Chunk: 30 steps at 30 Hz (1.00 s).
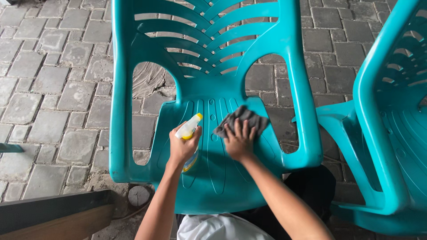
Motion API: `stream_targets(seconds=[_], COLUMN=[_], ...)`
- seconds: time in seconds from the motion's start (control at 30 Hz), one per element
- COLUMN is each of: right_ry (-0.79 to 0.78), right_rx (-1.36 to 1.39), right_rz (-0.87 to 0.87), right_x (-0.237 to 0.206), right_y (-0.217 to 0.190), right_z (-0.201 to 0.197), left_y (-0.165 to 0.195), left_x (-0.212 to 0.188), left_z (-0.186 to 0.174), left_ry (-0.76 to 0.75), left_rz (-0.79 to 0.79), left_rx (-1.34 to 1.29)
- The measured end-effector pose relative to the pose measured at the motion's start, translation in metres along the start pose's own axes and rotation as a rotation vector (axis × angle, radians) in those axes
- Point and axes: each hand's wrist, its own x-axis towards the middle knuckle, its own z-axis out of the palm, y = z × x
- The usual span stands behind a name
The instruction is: The person sprays a cleaning solution onto teal plastic chairs and wipes them with a cloth, then moves the chairs to align them with a table. The person also wipes a red tablecloth-covered table and folds the cloth.
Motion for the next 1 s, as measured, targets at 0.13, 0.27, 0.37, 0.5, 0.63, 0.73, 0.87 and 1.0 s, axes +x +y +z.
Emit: stream_targets(seconds=[0.13, 0.27, 0.37, 0.5, 0.63, 0.73, 0.87, 1.0], right_ry=[-0.1, -0.19, -0.245, -0.099, -0.087, -0.107, -0.108, -0.142], right_rx=[0.217, 0.267, 0.239, 0.164, 0.136, 0.233, 0.348, 0.427], right_rz=[-0.177, -0.276, -0.212, -0.083, -0.02, 0.009, -0.029, -0.071], right_x=[-0.054, -0.113, -0.13, -0.124, -0.12, -0.133, -0.156, -0.154], right_y=[-0.023, -0.006, 0.021, 0.053, 0.041, 0.013, -0.003, 0.006], right_z=[-0.008, -0.037, -0.059, -0.066, -0.047, -0.036, -0.044, -0.061], left_y=[-0.002, -0.006, -0.008, -0.008, -0.006, -0.006, -0.008, -0.008], left_x=[-0.001, -0.004, -0.006, -0.009, -0.013, -0.018, -0.02, -0.014], left_z=[0.005, 0.01, 0.01, 0.008, 0.008, 0.011, 0.017, 0.02], left_ry=[0.009, 0.026, 0.017, -0.004, -0.04, -0.064, -0.087, -0.078], left_rz=[0.022, 0.088, 0.085, 0.086, 0.049, 0.013, 0.033, -0.072], left_rx=[0.024, 0.02, 0.014, -0.017, -0.032, -0.012, -0.038, -0.23])
